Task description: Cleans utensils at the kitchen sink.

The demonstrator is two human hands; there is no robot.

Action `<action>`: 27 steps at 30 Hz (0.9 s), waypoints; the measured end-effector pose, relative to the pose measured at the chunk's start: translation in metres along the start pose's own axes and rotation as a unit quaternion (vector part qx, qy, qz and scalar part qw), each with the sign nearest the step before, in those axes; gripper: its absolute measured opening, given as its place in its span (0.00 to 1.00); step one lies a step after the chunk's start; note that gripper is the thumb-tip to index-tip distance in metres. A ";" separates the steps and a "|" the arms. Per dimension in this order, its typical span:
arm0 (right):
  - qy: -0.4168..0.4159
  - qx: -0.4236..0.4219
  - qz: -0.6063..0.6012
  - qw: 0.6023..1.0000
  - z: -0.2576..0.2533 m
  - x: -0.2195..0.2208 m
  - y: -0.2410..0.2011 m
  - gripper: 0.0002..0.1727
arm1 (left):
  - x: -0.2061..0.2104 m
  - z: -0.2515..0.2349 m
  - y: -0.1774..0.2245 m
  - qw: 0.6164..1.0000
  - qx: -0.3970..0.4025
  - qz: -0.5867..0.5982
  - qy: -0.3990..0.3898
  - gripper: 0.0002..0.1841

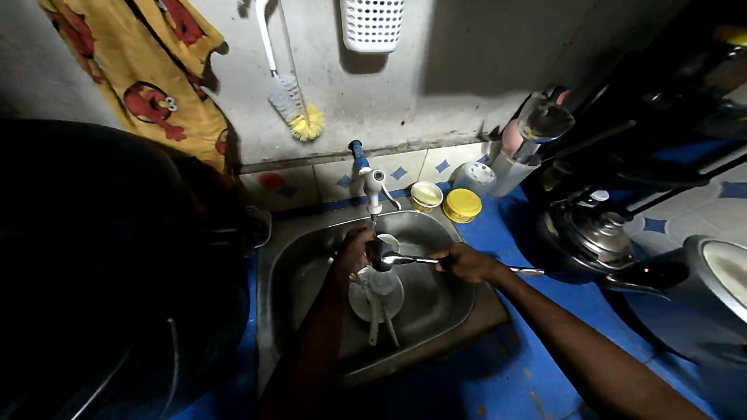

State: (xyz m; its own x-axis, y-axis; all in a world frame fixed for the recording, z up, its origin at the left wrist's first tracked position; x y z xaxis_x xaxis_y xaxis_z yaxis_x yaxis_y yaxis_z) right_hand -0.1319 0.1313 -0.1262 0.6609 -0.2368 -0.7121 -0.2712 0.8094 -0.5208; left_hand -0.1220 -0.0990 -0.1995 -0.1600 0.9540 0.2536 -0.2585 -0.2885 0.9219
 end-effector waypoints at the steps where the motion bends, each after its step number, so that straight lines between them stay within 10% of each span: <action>1: 0.001 0.004 0.001 1.000 0.000 0.001 0.000 0.18 | -0.001 0.000 0.001 1.000 0.001 -0.006 -0.002 0.08; 17: 0.017 0.038 -0.052 0.998 0.012 -0.001 0.003 0.15 | 0.014 -0.009 0.000 0.997 0.003 0.023 -0.079 0.10; 27: 0.020 0.032 -0.026 0.999 -0.004 0.009 -0.012 0.16 | -0.013 -0.022 -0.001 0.995 0.013 -0.077 0.061 0.22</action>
State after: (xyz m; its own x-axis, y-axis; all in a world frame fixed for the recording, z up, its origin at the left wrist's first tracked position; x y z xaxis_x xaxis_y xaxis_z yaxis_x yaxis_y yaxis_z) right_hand -0.1255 0.1171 -0.1283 0.6446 -0.2985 -0.7038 -0.1922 0.8278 -0.5271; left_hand -0.1401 -0.1133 -0.2104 -0.2349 0.9693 0.0728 -0.2644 -0.1358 0.9548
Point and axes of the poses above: each hand's wrist, its own z-axis away from the middle knuckle, its own x-axis out of the palm, y = z × x, the point moved 8 cm from there along -z, towards the middle knuckle, and after that the axes turned 3 degrees about x, right-handed, at the moved point
